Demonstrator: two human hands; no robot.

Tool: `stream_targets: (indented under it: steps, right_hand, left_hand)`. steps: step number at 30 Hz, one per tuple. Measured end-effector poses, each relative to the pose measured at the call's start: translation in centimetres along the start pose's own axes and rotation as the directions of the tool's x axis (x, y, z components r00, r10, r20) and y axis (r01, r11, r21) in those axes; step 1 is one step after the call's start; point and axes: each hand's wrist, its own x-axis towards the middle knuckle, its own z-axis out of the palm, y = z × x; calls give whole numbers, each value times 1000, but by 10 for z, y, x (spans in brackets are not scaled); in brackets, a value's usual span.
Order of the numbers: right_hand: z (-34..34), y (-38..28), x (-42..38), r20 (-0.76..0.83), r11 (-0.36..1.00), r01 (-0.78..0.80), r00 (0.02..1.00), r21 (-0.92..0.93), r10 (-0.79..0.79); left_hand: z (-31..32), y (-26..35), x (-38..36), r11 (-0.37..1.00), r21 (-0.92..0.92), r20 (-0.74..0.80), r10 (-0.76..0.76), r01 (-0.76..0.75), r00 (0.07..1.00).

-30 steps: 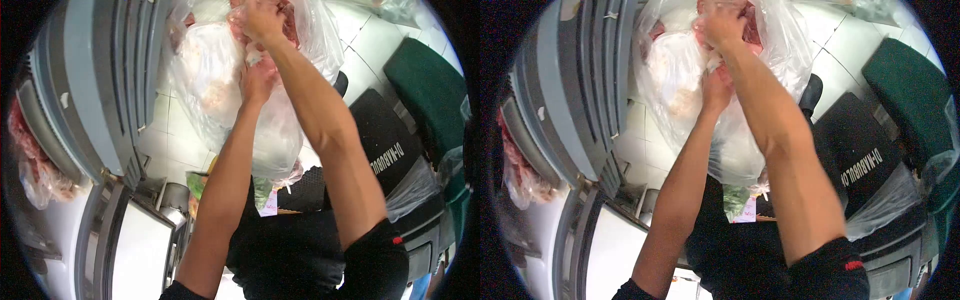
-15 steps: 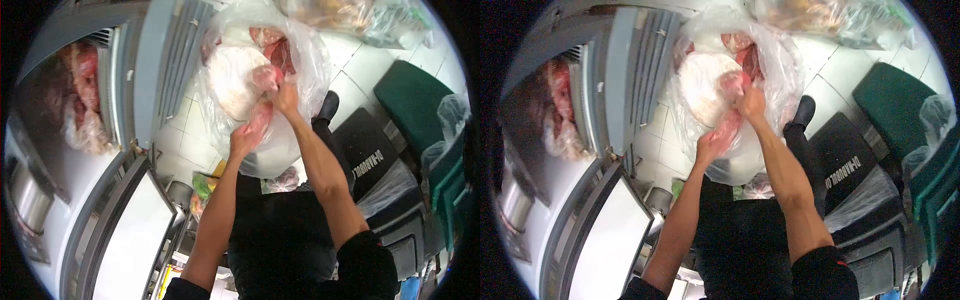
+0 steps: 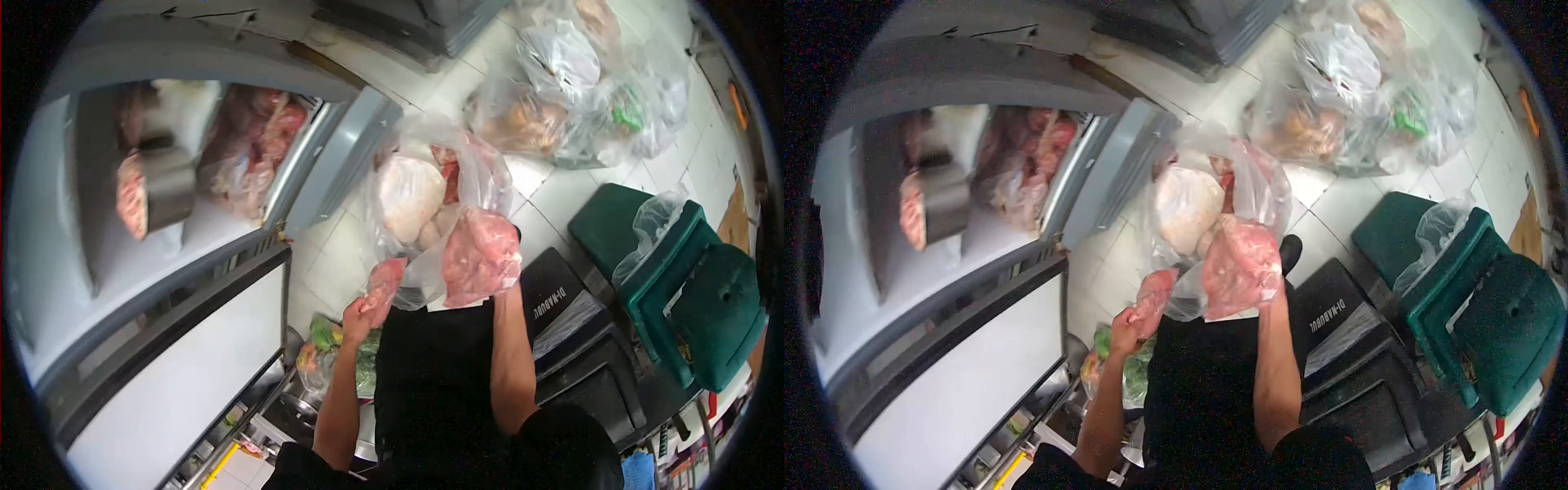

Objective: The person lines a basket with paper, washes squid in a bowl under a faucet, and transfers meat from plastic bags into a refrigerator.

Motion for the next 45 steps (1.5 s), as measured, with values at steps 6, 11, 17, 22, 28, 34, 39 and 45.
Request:
stream_targets:
  steps: [6, 11, 17, 22, 28, 34, 39, 45]
  right_hand:
    - [70, -36, -65, 205, 968, 120, 976, -219, -75]
    - [180, -55, -139, 571, 734, 571, 761, -368, -307]
    - [214, -47, -175, 507, 513, 719, 694, -469, -511]
    - [150, -42, -154, 352, 522, 679, 724, -517, -593]
    - [82, -38, -132, 273, 611, 514, 852, -602, -447]
    - [64, -43, -114, 139, 634, 367, 914, -681, -380]
    - [94, -34, -105, 156, 399, 307, 916, -864, -369]
    - [106, -27, -70, 100, 132, 171, 899, -976, -426]
  left_hand:
    - [-39, -9, -42, 982, -185, -122, 0, -23, 992]
    - [-70, -63, -36, 989, -134, -243, 35, -69, 969]
    - [-97, -106, -48, 956, -276, -406, -20, -102, 914]
    - [-103, -157, -49, 984, -149, -462, -158, 99, 873]
    - [-89, -169, -88, 969, -203, -409, -214, 141, 887]
    - [-64, -195, -92, 974, -47, -339, -226, 224, 913]
    - [-58, -177, -106, 936, -151, -248, -347, 317, 905]
    - [-35, -177, -108, 868, -362, -374, -469, 339, 800]
